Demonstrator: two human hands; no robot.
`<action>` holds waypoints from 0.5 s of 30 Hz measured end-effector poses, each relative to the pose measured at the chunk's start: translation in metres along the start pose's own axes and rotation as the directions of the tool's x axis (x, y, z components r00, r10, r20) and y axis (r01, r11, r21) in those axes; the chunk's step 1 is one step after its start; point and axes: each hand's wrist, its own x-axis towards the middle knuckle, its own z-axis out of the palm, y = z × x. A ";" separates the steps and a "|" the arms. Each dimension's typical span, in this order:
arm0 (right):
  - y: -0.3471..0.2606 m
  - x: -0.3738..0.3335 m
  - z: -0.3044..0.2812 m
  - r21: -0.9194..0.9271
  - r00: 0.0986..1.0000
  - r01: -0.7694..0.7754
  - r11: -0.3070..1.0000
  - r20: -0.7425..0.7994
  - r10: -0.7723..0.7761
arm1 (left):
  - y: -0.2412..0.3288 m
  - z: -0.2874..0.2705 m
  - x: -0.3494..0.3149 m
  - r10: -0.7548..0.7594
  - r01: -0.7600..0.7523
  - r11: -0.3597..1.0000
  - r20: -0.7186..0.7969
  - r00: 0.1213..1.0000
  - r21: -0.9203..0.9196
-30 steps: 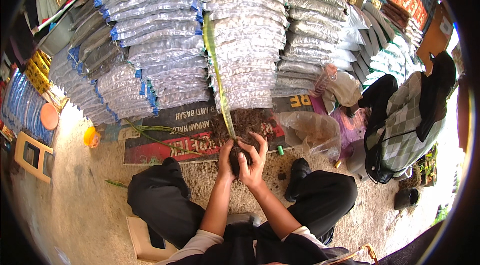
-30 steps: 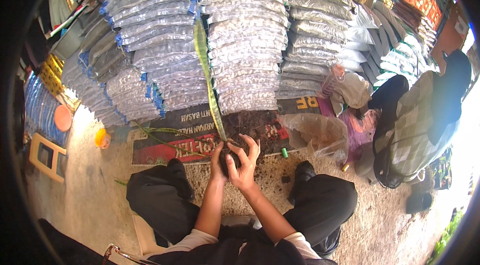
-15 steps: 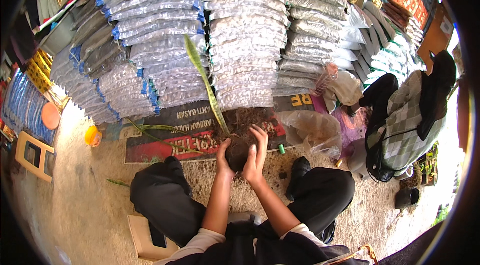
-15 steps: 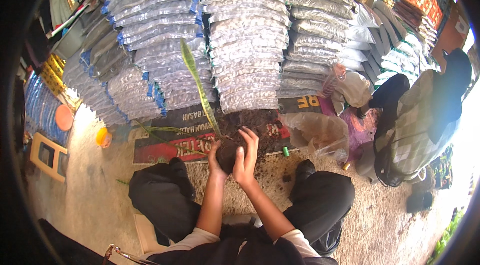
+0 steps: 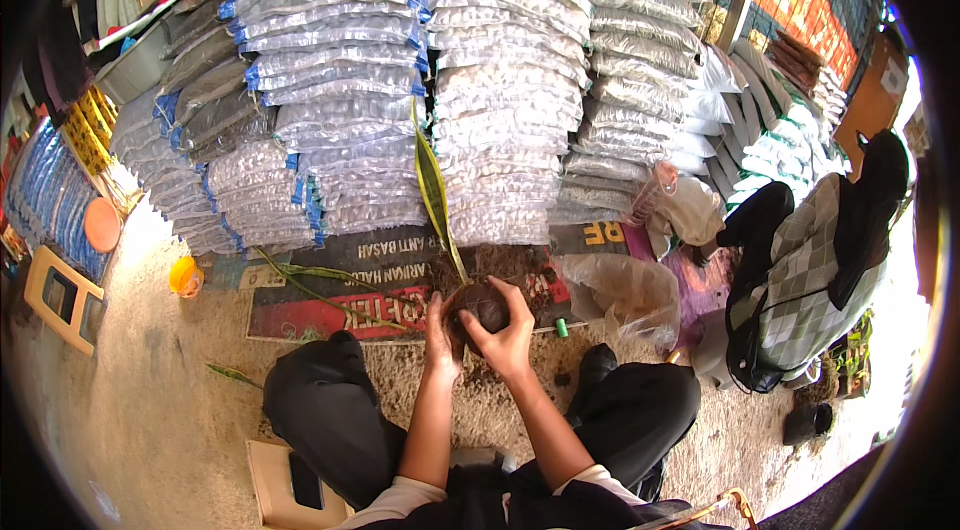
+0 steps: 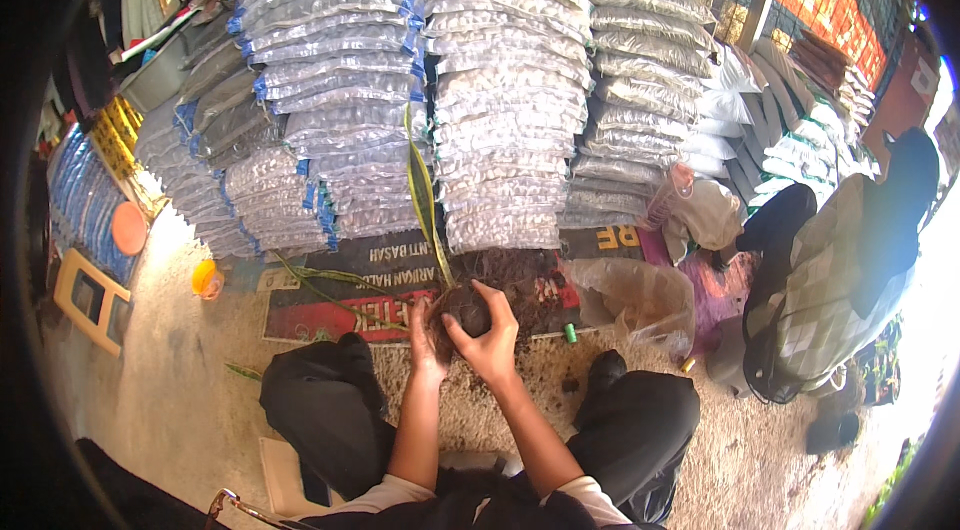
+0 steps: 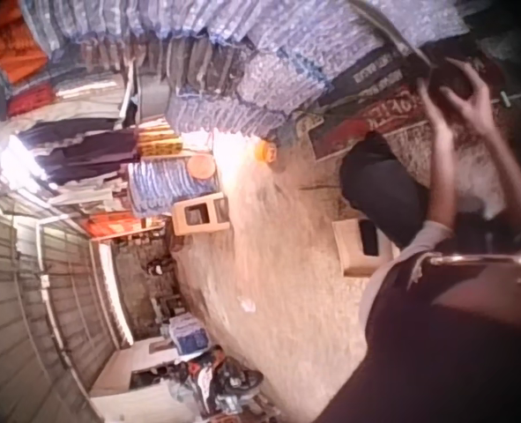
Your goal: The person sits on the floor and packs soil around the base of a small plant, repeatedly adding and pressing soil to form a compact root ball. The person handles the plant and soil by hand, occasionally adjusting the plant's position.
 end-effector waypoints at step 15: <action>0.018 0.025 -0.037 0.102 0.996 0.024 0.995 -0.082 -0.016 | -0.007 -0.014 -0.001 -0.224 0.252 0.933 0.133 0.966 -0.259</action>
